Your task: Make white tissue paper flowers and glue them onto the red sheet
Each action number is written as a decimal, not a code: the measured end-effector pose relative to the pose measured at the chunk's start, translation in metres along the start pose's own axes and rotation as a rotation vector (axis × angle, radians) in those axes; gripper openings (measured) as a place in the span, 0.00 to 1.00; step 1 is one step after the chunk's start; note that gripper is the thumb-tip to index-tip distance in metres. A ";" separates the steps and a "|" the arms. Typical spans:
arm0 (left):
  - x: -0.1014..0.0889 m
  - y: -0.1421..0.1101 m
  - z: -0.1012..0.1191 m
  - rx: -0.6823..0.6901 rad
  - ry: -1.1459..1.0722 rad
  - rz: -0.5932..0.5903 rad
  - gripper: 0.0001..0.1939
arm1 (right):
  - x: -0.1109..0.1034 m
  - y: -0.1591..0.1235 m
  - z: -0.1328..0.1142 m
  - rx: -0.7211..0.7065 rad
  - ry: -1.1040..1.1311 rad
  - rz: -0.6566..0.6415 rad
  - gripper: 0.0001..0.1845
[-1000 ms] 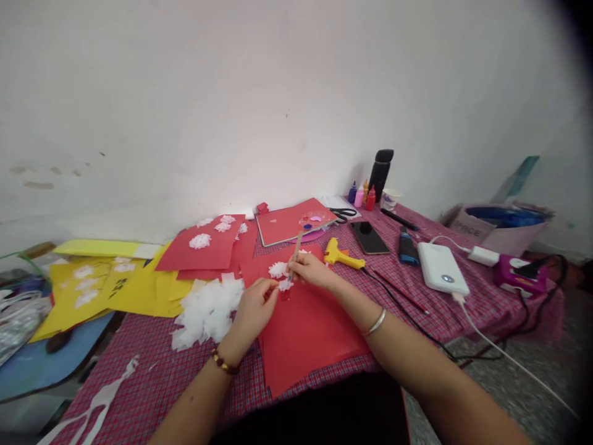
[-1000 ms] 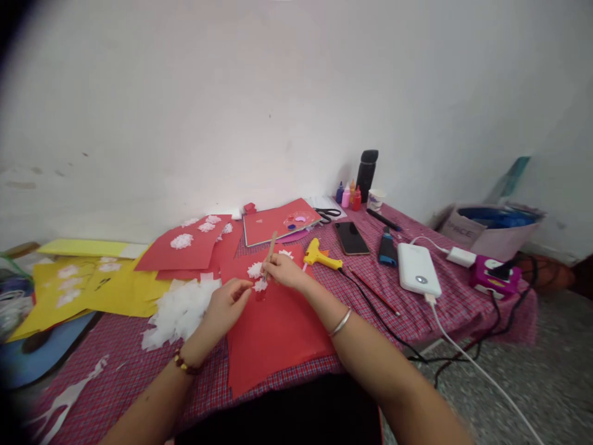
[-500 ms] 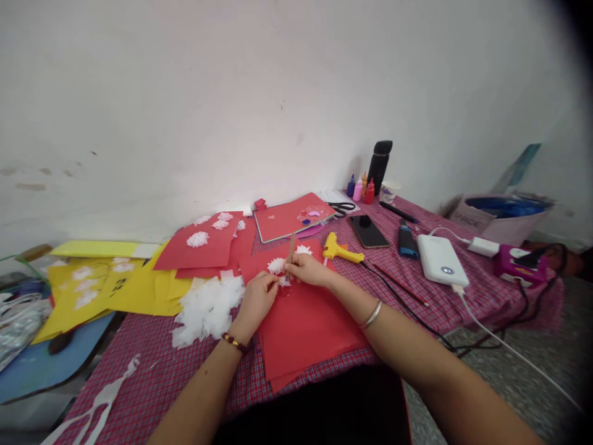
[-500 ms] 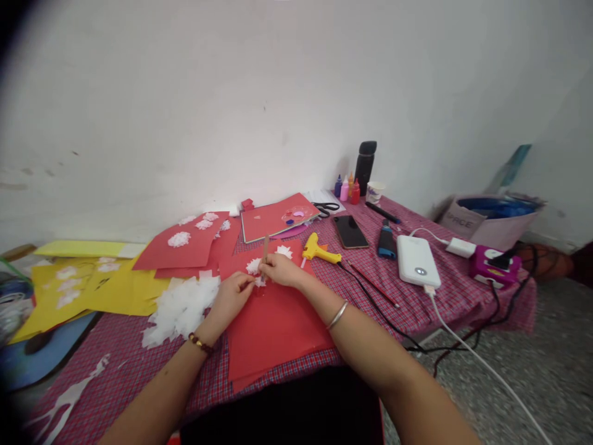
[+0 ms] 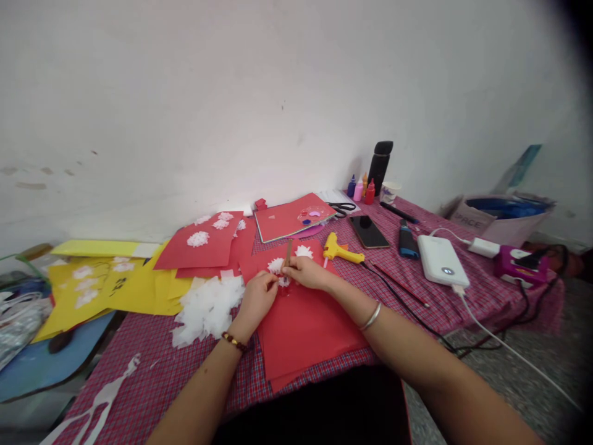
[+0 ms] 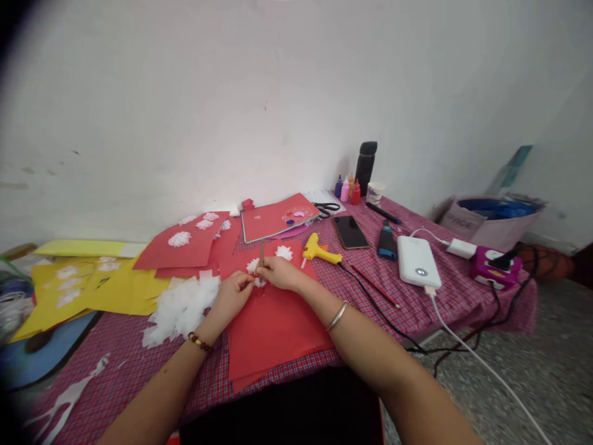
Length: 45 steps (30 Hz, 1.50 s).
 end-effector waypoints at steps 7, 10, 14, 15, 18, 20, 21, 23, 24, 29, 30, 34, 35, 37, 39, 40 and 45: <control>-0.008 -0.002 -0.005 -0.141 -0.183 0.070 0.16 | -0.002 -0.007 -0.012 -0.046 -0.173 0.046 0.08; -0.042 -0.012 -0.009 -0.192 -0.279 0.173 0.17 | -0.016 -0.005 -0.017 0.001 0.001 0.145 0.08; -0.101 -0.044 -0.024 -0.286 -0.259 0.284 0.12 | -0.029 -0.004 -0.022 0.095 0.283 0.227 0.08; -0.112 -0.055 -0.027 -0.292 -0.225 0.277 0.11 | -0.029 -0.005 -0.022 0.099 0.303 0.223 0.08; -0.129 -0.088 -0.032 -0.289 -0.075 0.183 0.09 | -0.022 -0.006 -0.022 0.101 0.308 0.186 0.08; -0.127 -0.109 -0.033 -0.268 0.035 0.090 0.08 | -0.016 -0.007 -0.021 0.084 0.304 0.132 0.09; -0.124 -0.118 -0.032 -0.242 0.084 0.043 0.08 | -0.013 -0.007 -0.021 0.073 0.301 0.118 0.09; -0.116 -0.130 -0.030 -0.164 0.164 -0.025 0.08 | -0.011 -0.008 -0.021 0.057 0.300 0.109 0.10; -0.111 -0.133 -0.028 -0.122 0.194 -0.042 0.09 | -0.010 -0.009 -0.022 0.054 0.302 0.110 0.10; -0.096 -0.125 -0.017 -0.044 0.296 0.016 0.07 | -0.010 -0.011 -0.026 0.067 0.294 0.120 0.11; -0.094 -0.121 -0.015 -0.051 0.316 0.030 0.06 | -0.010 -0.011 -0.026 0.066 0.287 0.121 0.12; -0.087 -0.109 -0.009 -0.063 0.373 -0.012 0.06 | -0.010 -0.012 -0.027 0.068 0.271 0.125 0.12; -0.085 -0.108 -0.009 -0.068 0.373 -0.034 0.06 | -0.010 -0.012 -0.026 0.069 0.271 0.129 0.12; -0.084 -0.107 -0.012 -0.098 0.348 -0.059 0.06 | -0.009 -0.011 -0.024 0.063 0.281 0.133 0.11; -0.084 -0.109 -0.016 -0.147 0.304 -0.057 0.07 | -0.008 -0.010 -0.022 0.048 0.290 0.127 0.11; -0.084 -0.109 -0.019 -0.175 0.283 -0.050 0.07 | -0.008 -0.009 -0.022 0.041 0.292 0.124 0.11; -0.084 -0.110 -0.029 -0.289 0.190 -0.020 0.08 | -0.008 -0.009 -0.022 0.049 0.284 0.122 0.11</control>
Point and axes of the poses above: each hand's wrist, its own y-axis towards the middle knuckle, its own x-axis out of the palm, z = x × y, the point moved 3 cm from there along y, towards the middle knuckle, and after that the axes turned 3 degrees about x, right-handed, at the moved point
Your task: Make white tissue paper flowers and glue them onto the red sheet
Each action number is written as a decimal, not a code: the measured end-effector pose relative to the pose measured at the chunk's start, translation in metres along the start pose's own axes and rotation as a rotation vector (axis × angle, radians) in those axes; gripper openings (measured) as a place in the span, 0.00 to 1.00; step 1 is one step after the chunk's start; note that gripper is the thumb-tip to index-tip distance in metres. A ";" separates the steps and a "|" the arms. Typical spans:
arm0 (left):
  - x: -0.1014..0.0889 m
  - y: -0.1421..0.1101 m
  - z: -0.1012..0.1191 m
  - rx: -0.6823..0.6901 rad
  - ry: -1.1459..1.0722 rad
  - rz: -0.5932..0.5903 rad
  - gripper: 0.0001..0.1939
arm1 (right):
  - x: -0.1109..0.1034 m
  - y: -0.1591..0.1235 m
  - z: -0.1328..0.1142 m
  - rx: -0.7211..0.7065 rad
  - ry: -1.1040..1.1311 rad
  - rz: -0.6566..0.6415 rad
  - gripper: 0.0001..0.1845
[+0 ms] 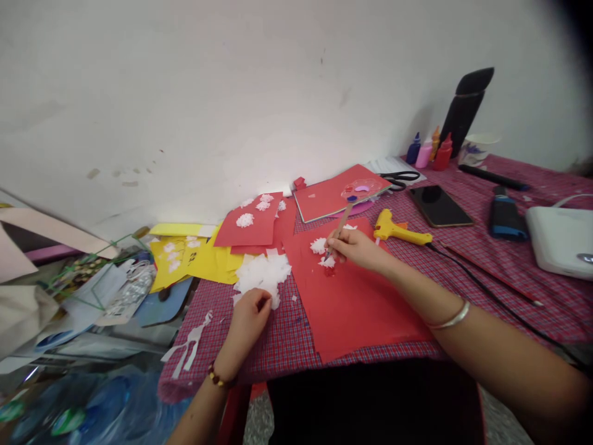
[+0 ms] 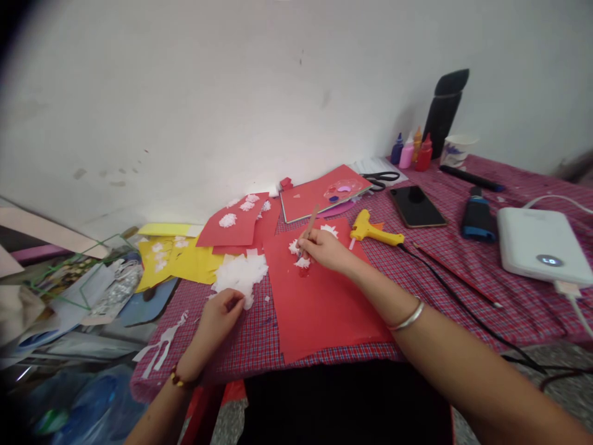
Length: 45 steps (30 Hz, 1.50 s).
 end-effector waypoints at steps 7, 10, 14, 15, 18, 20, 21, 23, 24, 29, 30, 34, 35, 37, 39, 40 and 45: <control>-0.030 0.000 -0.006 -0.090 -0.159 0.165 0.06 | 0.000 -0.002 -0.003 0.004 -0.011 0.001 0.11; -0.057 -0.001 -0.001 -0.064 -0.149 0.322 0.04 | 0.001 -0.001 -0.002 -0.007 -0.001 -0.006 0.11; -0.065 0.007 0.010 -0.129 -0.513 0.287 0.07 | 0.003 -0.001 -0.003 -0.006 0.040 -0.027 0.12; -0.062 0.012 0.014 -0.142 -0.634 0.253 0.08 | 0.004 -0.001 -0.004 -0.009 0.057 -0.028 0.12; -0.044 0.028 0.029 -0.152 -0.895 0.140 0.13 | 0.006 -0.003 -0.008 -0.032 0.127 -0.039 0.13; -0.029 0.039 0.040 -0.147 -1.011 0.066 0.15 | 0.008 -0.004 -0.011 -0.045 0.197 -0.056 0.14; -0.021 0.045 0.046 -0.145 -1.060 0.027 0.15 | 0.009 -0.005 -0.012 -0.050 0.240 -0.066 0.14; -0.006 0.055 0.057 -0.148 -1.127 -0.044 0.13 | 0.010 -0.007 -0.016 -0.063 0.329 -0.068 0.16; 0.000 0.060 0.062 -0.150 -1.140 -0.070 0.11 | 0.011 -0.007 -0.017 -0.071 0.368 -0.068 0.17; 0.023 0.073 0.074 -0.167 -1.136 -0.091 0.09 | 0.014 -0.008 -0.020 -0.080 0.413 -0.029 0.17; 0.026 0.074 0.074 -0.171 -1.147 -0.091 0.10 | 0.014 -0.008 -0.019 -0.066 0.397 -0.020 0.17; 0.031 0.069 0.071 -0.169 -1.210 -0.147 0.12 | 0.018 -0.010 -0.015 -0.004 0.329 -0.035 0.17; 0.031 0.067 0.070 -0.159 -1.217 -0.174 0.12 | 0.018 -0.011 -0.016 0.000 0.320 -0.041 0.17; 0.030 0.064 0.068 -0.128 -1.189 -0.223 0.13 | 0.017 -0.014 -0.018 -0.006 0.311 -0.051 0.18; 0.028 0.062 0.067 -0.080 -1.100 -0.226 0.13 | 0.017 -0.016 -0.021 -0.030 0.302 -0.072 0.18; 0.026 0.061 0.067 -0.059 -1.047 -0.215 0.14 | 0.017 -0.016 -0.022 -0.047 0.296 -0.087 0.19; 0.026 0.061 0.067 -0.040 -0.919 -0.192 0.13 | 0.020 -0.018 -0.025 -0.119 0.248 -0.114 0.19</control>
Point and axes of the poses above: each hand's wrist, its own y-axis towards the middle knuckle, its own x-axis out of the palm, z = x × y, the point moved 3 cm from there along y, towards the middle knuckle, and after that the axes turned 3 degrees about x, right-handed, at the moved point
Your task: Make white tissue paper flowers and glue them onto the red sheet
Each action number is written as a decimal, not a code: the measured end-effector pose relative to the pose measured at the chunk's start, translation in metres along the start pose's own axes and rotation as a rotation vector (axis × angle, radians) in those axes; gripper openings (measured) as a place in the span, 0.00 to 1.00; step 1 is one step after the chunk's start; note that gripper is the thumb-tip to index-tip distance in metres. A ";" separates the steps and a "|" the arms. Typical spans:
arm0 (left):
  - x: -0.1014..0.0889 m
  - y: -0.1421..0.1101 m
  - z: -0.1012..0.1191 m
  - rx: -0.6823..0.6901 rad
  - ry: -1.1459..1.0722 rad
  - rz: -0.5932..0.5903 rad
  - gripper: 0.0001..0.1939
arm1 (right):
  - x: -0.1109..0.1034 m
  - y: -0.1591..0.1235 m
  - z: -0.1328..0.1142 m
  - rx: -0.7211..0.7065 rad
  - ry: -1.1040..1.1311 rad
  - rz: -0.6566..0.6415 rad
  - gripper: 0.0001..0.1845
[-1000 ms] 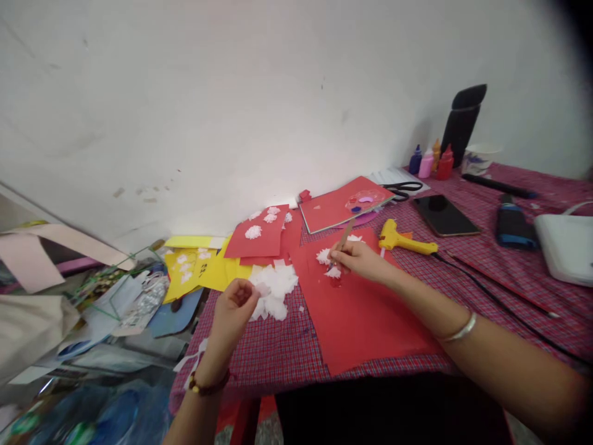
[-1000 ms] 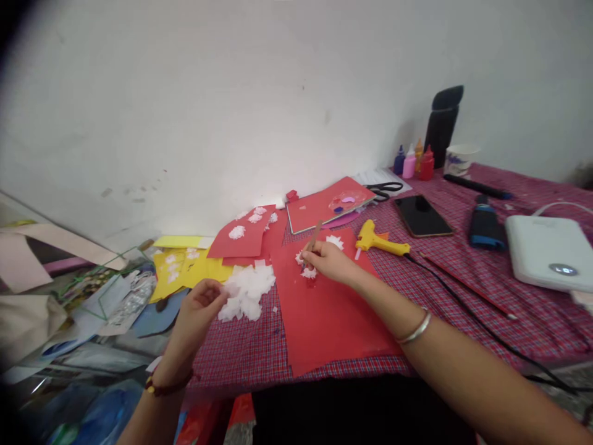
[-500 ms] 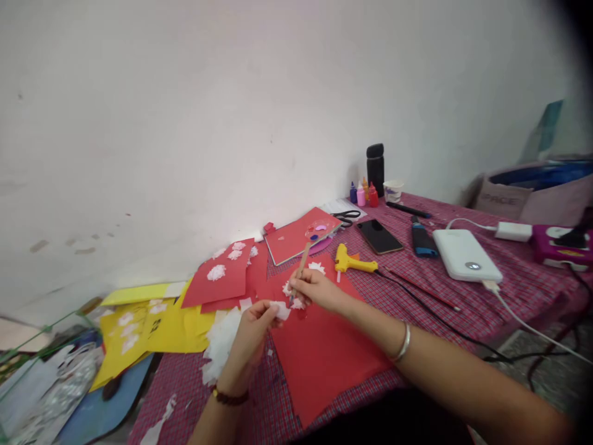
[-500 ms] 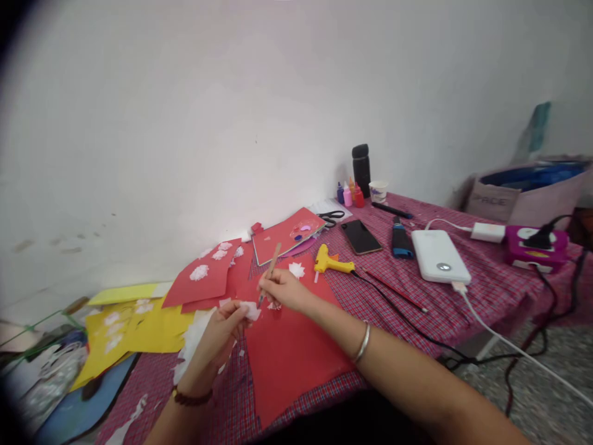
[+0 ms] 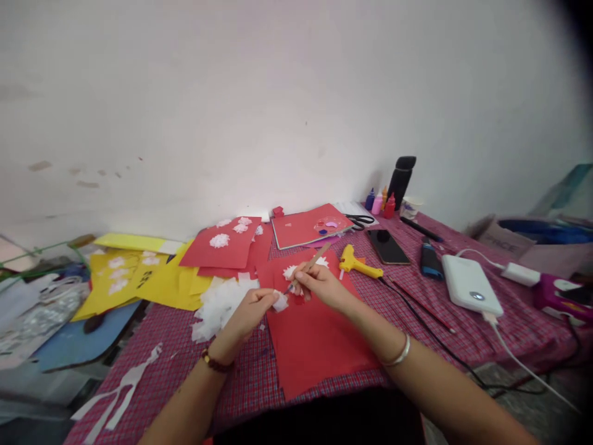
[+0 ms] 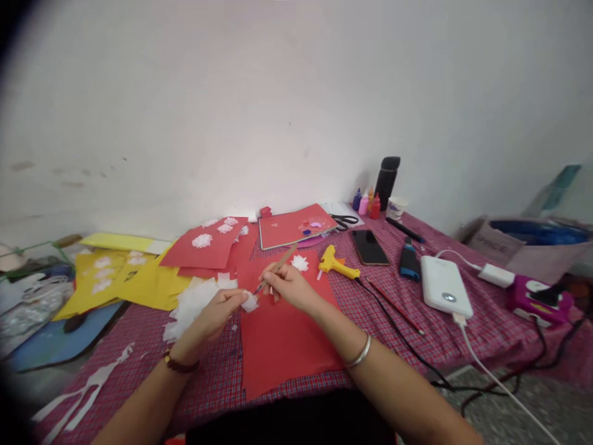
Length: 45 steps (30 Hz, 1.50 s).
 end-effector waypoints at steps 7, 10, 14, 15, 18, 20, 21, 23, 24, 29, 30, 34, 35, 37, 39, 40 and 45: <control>0.003 -0.001 0.000 0.036 0.017 -0.020 0.16 | 0.003 -0.002 0.001 0.005 -0.036 -0.011 0.18; 0.005 -0.001 0.001 0.072 -0.003 -0.059 0.17 | 0.005 -0.003 0.001 0.018 -0.041 -0.050 0.17; 0.004 0.000 0.000 0.084 -0.058 -0.067 0.16 | 0.009 -0.007 0.000 0.052 -0.064 -0.190 0.17; 0.003 0.000 0.000 0.085 -0.080 -0.065 0.16 | 0.011 -0.008 0.001 0.074 -0.070 -0.239 0.18; 0.002 0.001 -0.002 0.092 -0.142 -0.042 0.16 | 0.013 -0.010 0.002 0.138 -0.099 -0.323 0.18; 0.001 0.002 -0.003 0.094 -0.154 -0.012 0.16 | 0.011 -0.009 0.000 0.125 -0.123 -0.242 0.18; 0.001 0.002 -0.004 0.090 -0.155 0.003 0.16 | 0.008 -0.008 -0.001 0.098 -0.123 -0.166 0.18; 0.001 0.002 -0.006 0.069 -0.165 0.030 0.18 | 0.004 -0.006 -0.004 0.033 -0.107 -0.007 0.18; 0.000 0.002 -0.006 0.052 -0.174 0.046 0.19 | 0.002 -0.005 -0.006 0.008 -0.099 0.053 0.18; 0.000 0.004 -0.010 -0.004 -0.243 0.092 0.18 | 0.002 -0.003 -0.005 -0.018 -0.108 0.113 0.16; -0.001 0.004 -0.010 -0.007 -0.252 0.095 0.18 | 0.002 -0.004 -0.004 -0.015 -0.107 0.104 0.16; 0.000 0.004 -0.012 -0.014 -0.265 0.092 0.18 | 0.005 -0.004 0.002 -0.007 -0.113 0.072 0.16; 0.000 0.004 -0.012 -0.016 -0.267 0.089 0.18 | 0.006 -0.005 0.002 -0.010 -0.119 0.064 0.16; 0.001 0.005 -0.013 -0.021 -0.272 0.084 0.18 | 0.007 -0.005 0.002 -0.016 -0.129 0.050 0.16; 0.002 0.005 -0.014 -0.027 -0.273 0.082 0.18 | 0.008 -0.004 0.001 -0.014 -0.137 0.037 0.17; 0.002 0.005 -0.014 -0.031 -0.271 0.081 0.19 | 0.009 -0.004 0.002 -0.012 -0.142 0.034 0.17; 0.002 0.004 -0.016 -0.060 -0.332 0.096 0.19 | 0.009 -0.004 0.004 -0.012 -0.167 0.053 0.16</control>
Point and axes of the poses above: each hand's wrist, its own y-axis towards the middle knuckle, its own x-axis out of the palm, z = x × y, the point moved 3 cm from there along y, towards the middle knuckle, and after that the axes turned 3 degrees about x, right-handed, at the moved point
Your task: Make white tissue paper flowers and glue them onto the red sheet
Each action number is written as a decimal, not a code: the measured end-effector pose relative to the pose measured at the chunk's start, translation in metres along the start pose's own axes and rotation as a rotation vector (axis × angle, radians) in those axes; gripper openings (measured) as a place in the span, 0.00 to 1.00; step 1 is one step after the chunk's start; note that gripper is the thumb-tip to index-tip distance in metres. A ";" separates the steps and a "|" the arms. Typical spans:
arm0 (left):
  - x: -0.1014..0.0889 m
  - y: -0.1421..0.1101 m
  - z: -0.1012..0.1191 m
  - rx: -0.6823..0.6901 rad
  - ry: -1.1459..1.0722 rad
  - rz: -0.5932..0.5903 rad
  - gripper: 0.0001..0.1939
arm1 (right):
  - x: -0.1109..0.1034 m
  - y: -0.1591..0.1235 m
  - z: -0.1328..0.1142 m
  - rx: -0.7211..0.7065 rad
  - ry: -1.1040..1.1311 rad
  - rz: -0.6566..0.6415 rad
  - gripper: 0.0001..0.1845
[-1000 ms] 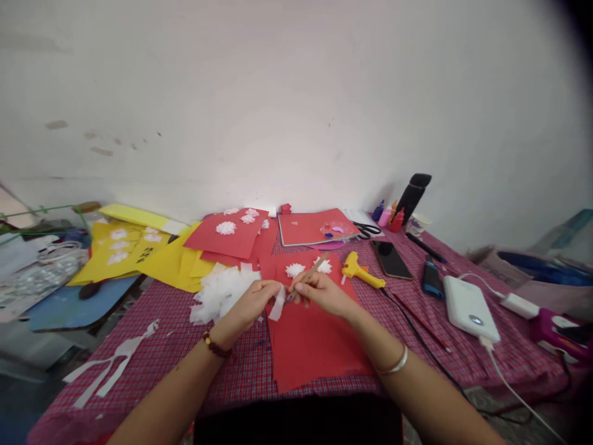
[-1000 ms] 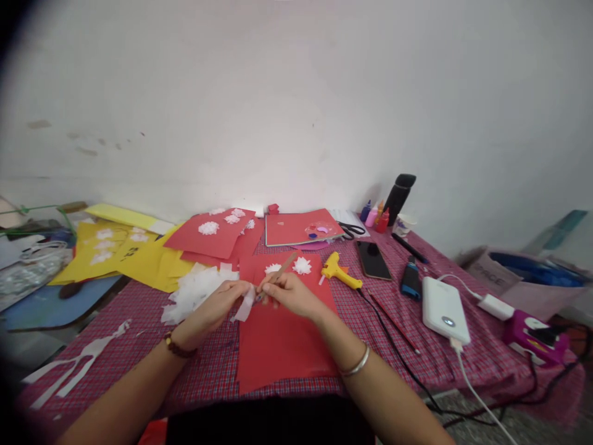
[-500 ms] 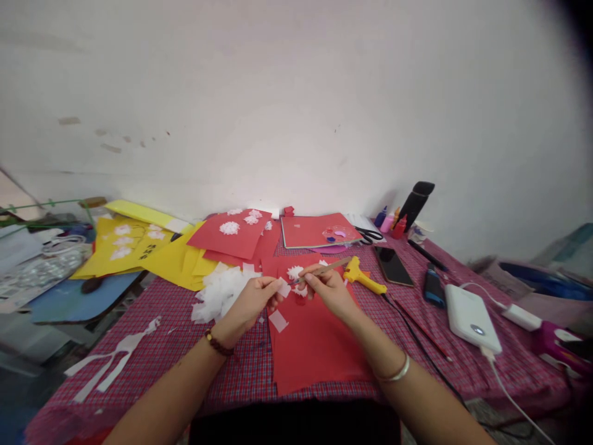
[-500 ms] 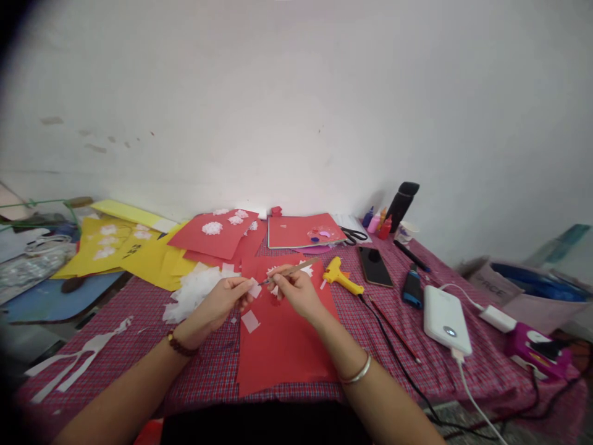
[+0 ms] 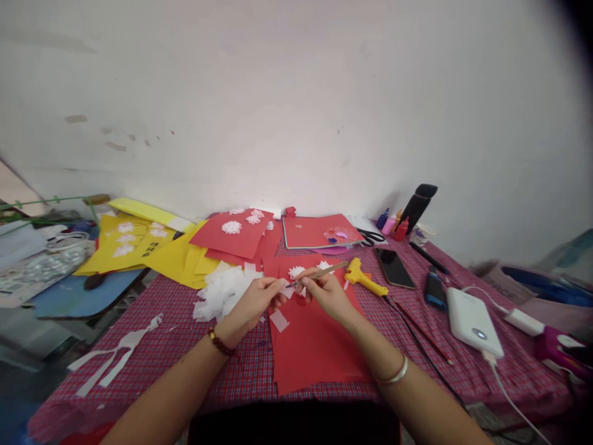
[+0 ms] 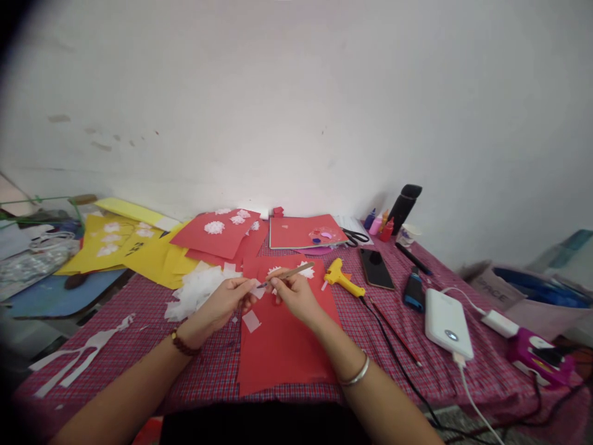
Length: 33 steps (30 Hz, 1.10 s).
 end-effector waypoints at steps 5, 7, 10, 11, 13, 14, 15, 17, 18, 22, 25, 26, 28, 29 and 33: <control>0.000 -0.001 0.000 -0.142 -0.316 -0.066 0.16 | -0.002 0.001 -0.002 0.018 0.061 0.053 0.17; 0.000 -0.001 0.001 -0.152 -0.337 -0.094 0.12 | -0.002 0.001 -0.005 0.023 0.093 0.052 0.17; 0.001 -0.002 0.001 -0.117 -0.315 -0.118 0.09 | -0.001 0.000 -0.008 0.024 0.121 0.037 0.17; 0.002 -0.002 0.001 -0.105 -0.310 -0.121 0.10 | -0.001 0.000 -0.008 0.024 0.126 0.033 0.16; 0.003 -0.002 0.001 -0.086 -0.292 -0.119 0.11 | 0.000 0.001 -0.007 0.026 0.130 0.022 0.17; 0.004 -0.002 0.001 -0.078 -0.277 -0.114 0.11 | 0.000 0.001 -0.006 0.029 0.129 0.018 0.17; 0.004 -0.002 0.001 -0.074 -0.263 -0.105 0.11 | 0.000 0.001 -0.004 0.032 0.127 0.017 0.17; 0.004 -0.001 0.001 -0.062 -0.245 -0.082 0.12 | 0.000 0.002 -0.002 0.032 0.116 0.025 0.17; 0.004 -0.001 0.002 -0.054 -0.252 -0.069 0.13 | 0.000 0.001 -0.001 0.027 0.105 0.037 0.17; 0.002 0.002 0.003 -0.076 -0.425 -0.038 0.16 | 0.001 -0.001 -0.003 -0.014 0.038 0.088 0.15; 0.001 0.003 0.002 -0.136 -0.562 -0.049 0.15 | 0.002 -0.004 -0.006 -0.052 0.003 0.097 0.14; 0.001 0.004 0.001 -0.161 -0.589 -0.047 0.13 | 0.003 -0.005 -0.007 -0.066 0.000 0.094 0.13; 0.001 0.003 -0.001 -0.214 -0.611 -0.038 0.09 | 0.003 -0.006 -0.007 -0.086 0.002 0.081 0.13; 0.001 0.003 -0.001 -0.222 -0.606 -0.038 0.08 | 0.003 -0.006 -0.007 -0.091 0.006 0.075 0.12; 0.002 0.000 0.002 -0.150 -0.558 -0.134 0.00 | 0.002 -0.006 -0.007 -0.076 0.034 0.079 0.12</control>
Point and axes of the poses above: each hand's wrist, its own y-axis towards the middle knuckle, its own x-axis out of the palm, z = x × y, the point moved 3 cm from there along y, towards the middle knuckle, and after that the axes turned 3 degrees about x, right-handed, at the moved point
